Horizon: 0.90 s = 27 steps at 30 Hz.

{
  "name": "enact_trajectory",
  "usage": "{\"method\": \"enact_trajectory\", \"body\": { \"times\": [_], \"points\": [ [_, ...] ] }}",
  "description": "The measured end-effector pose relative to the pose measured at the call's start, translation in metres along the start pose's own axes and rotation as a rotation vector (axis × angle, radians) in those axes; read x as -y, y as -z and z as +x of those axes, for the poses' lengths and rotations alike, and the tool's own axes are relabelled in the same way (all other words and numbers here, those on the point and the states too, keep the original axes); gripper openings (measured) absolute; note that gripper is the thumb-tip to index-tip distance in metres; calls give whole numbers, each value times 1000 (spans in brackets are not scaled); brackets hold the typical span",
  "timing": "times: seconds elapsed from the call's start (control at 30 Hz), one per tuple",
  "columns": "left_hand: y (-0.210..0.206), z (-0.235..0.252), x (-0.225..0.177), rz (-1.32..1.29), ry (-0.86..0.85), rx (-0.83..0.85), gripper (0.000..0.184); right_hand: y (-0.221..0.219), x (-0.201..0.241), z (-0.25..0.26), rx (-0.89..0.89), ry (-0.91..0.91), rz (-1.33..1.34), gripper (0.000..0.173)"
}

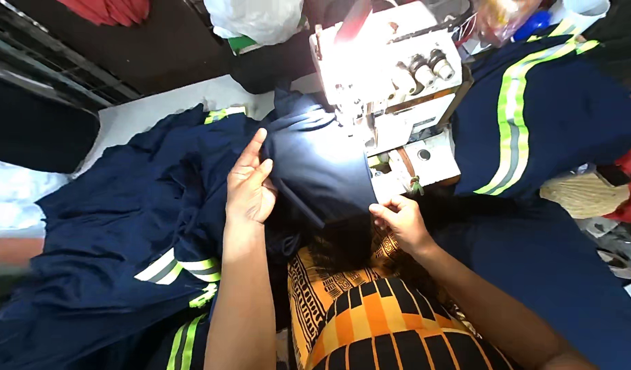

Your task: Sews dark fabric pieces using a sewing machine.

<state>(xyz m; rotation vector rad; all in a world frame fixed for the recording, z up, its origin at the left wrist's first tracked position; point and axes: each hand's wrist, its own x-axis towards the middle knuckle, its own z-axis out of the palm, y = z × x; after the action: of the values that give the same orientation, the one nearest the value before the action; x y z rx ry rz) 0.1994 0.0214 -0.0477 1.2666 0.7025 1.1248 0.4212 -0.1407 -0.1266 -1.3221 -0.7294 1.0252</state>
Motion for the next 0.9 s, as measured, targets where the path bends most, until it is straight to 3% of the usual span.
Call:
{"method": "enact_trajectory", "body": {
  "times": [0.2, 0.37, 0.57, 0.63, 0.73, 0.8, 0.87, 0.9],
  "points": [
    [-1, 66, -23, 126, -85, -44, 56, -17, 26, 45, -18, 150, 47, 17],
    [8, 117, -33, 273, -105, -120, 60, -30, 57, 82, -55, 20, -71, 12],
    [23, 150, -32, 214, -135, -306, 62, -14, 69, 117, -2, 7, -304, 25],
    [34, 127, -32, 100, -166, -408, 60, -8, 66, 99, -56, 195, -481, 28],
    [48, 18, -24, -176, -217, -315, 43, -15, 54, 66, -88, 744, -724, 21],
    [23, -83, -3, -231, -63, -92, 24, -22, 44, 49, 165, 989, -763, 25],
    [-10, -161, 20, -217, 292, 332, 25, -18, 24, 39, 309, 979, -872, 24],
    [-27, -178, 30, -181, 424, 559, 33, -6, 12, 38, 262, 887, -913, 22]
  ]
}}
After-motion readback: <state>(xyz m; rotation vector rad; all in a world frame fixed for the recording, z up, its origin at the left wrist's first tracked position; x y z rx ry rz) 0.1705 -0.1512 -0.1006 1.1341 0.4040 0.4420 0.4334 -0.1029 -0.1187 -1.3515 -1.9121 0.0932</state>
